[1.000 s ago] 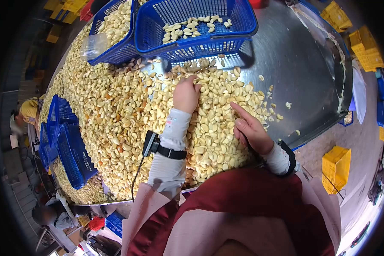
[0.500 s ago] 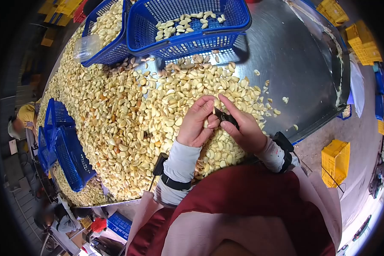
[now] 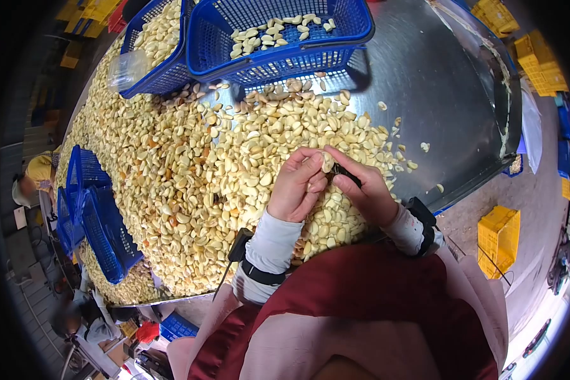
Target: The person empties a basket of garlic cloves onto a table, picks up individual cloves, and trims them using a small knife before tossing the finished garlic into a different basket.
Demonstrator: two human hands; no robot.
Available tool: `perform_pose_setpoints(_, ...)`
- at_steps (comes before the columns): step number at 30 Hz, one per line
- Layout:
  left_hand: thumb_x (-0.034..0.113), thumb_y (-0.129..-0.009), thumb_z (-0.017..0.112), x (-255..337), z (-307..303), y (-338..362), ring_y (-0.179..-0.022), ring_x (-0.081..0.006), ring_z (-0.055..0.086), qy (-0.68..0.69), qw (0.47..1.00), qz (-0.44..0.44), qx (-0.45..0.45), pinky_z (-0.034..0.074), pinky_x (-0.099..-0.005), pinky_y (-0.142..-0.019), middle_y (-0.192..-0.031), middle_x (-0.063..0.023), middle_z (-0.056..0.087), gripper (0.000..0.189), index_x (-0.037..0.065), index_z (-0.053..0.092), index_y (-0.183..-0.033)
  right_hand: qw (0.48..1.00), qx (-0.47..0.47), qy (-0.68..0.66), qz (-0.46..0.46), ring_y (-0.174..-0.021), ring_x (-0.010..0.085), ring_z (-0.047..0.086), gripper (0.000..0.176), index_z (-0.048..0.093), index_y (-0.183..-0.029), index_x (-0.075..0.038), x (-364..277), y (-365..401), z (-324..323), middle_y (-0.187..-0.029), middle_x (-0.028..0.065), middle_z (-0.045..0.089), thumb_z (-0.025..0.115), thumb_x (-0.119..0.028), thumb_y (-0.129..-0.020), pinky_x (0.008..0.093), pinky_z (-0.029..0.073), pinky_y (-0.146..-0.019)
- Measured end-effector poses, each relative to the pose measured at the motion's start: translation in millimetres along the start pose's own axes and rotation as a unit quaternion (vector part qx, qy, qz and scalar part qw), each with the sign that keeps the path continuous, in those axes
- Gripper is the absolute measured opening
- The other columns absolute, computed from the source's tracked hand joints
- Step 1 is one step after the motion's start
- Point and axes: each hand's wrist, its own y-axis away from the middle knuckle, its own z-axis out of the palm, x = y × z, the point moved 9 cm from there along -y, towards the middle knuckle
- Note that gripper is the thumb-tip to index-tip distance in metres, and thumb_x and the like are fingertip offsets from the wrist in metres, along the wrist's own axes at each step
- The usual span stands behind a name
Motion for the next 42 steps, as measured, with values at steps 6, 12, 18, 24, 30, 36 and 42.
perform_pose_setpoints(6,0.014,-0.096,0.052,-17.4,1.9,-2.1,-0.066,-0.0114,0.043,0.135,0.988,-0.024,-0.069,0.036,-0.0220,-0.052,-0.088,-0.0052,0.056,0.010,0.005,0.055,-0.097,0.790,-0.029,-0.547,0.276,-0.051,0.0104,0.047,0.052,0.030,-0.145,-0.008,29.5,24.2,22.8,-0.073,0.0051,0.053,0.045,-0.023,-0.098,0.0219,0.040,-0.048)
perform_pose_setpoints(12,0.018,-0.090,0.054,73.2,-23.0,-40.4,-0.062,-0.0193,0.050,-0.240,0.958,0.155,-0.001,0.043,-0.0304,-0.056,-0.089,-0.0097,0.060,0.017,0.003,0.060,-0.092,0.829,-0.021,-0.474,0.295,-0.047,0.0054,0.041,0.056,0.019,-0.150,-0.016,31.9,24.9,14.9,-0.074,0.0033,0.052,0.041,-0.024,-0.100,0.0206,0.039,-0.046)
perform_pose_setpoints(18,0.006,-0.077,0.063,118.3,-14.4,-49.2,-0.071,-0.0346,0.058,-0.765,0.548,0.309,0.137,0.049,-0.0397,-0.065,-0.084,-0.0205,0.058,0.025,0.000,0.065,-0.101,0.886,-0.076,-0.368,0.271,-0.047,0.0048,0.042,0.053,0.025,-0.148,-0.015,15.6,20.3,20.8,-0.075,0.0016,0.054,0.043,-0.025,-0.099,0.0190,0.039,-0.046)
perform_pose_setpoints(24,0.006,-0.092,0.057,60.1,-14.1,-22.9,-0.071,-0.0147,0.058,-0.157,0.987,0.024,0.029,0.049,-0.0250,-0.060,-0.083,-0.0099,0.060,0.027,-0.006,0.055,-0.115,0.921,-0.076,-0.249,0.289,-0.053,0.0091,0.050,0.055,0.027,-0.147,-0.008,29.8,25.0,14.8,-0.077,0.0047,0.056,0.044,-0.027,-0.098,0.0215,0.042,-0.052)
perform_pose_setpoints(30,0.002,-0.092,0.055,5.2,4.9,9.2,-0.097,-0.0206,0.058,0.034,0.997,0.008,0.075,0.049,-0.0305,-0.084,-0.107,-0.0130,0.058,0.037,-0.002,0.045,-0.128,0.995,0.011,0.017,0.095,-0.076,0.0352,0.064,0.064,0.023,-0.146,-0.004,-6.4,7.3,2.8,-0.095,0.0179,0.064,0.051,-0.028,-0.094,0.0392,0.050,-0.071)
perform_pose_setpoints(36,0.008,-0.094,0.054,-19.5,-0.4,20.0,-0.103,-0.0188,0.054,0.099,0.987,0.009,0.123,0.047,-0.0319,-0.090,-0.117,-0.0101,0.055,0.041,0.004,0.042,-0.133,0.992,0.033,0.103,0.068,-0.076,0.0340,0.065,0.059,0.028,-0.145,-0.005,-20.1,6.1,-3.5,-0.097,0.0179,0.065,0.051,-0.023,-0.094,0.0389,0.051,-0.066)
perform_pose_setpoints(42,0.006,-0.093,0.056,-25.9,-8.3,10.1,-0.097,-0.0160,0.056,0.124,0.983,0.032,0.134,0.050,-0.0260,-0.084,-0.109,-0.0087,0.058,0.037,0.004,0.048,-0.130,0.906,0.021,-0.329,0.267,-0.068,0.0191,0.061,0.053,0.033,-0.144,-0.007,36.1,20.0,10.0,-0.085,0.0124,0.063,0.049,-0.016,-0.094,0.0313,0.049,-0.063)
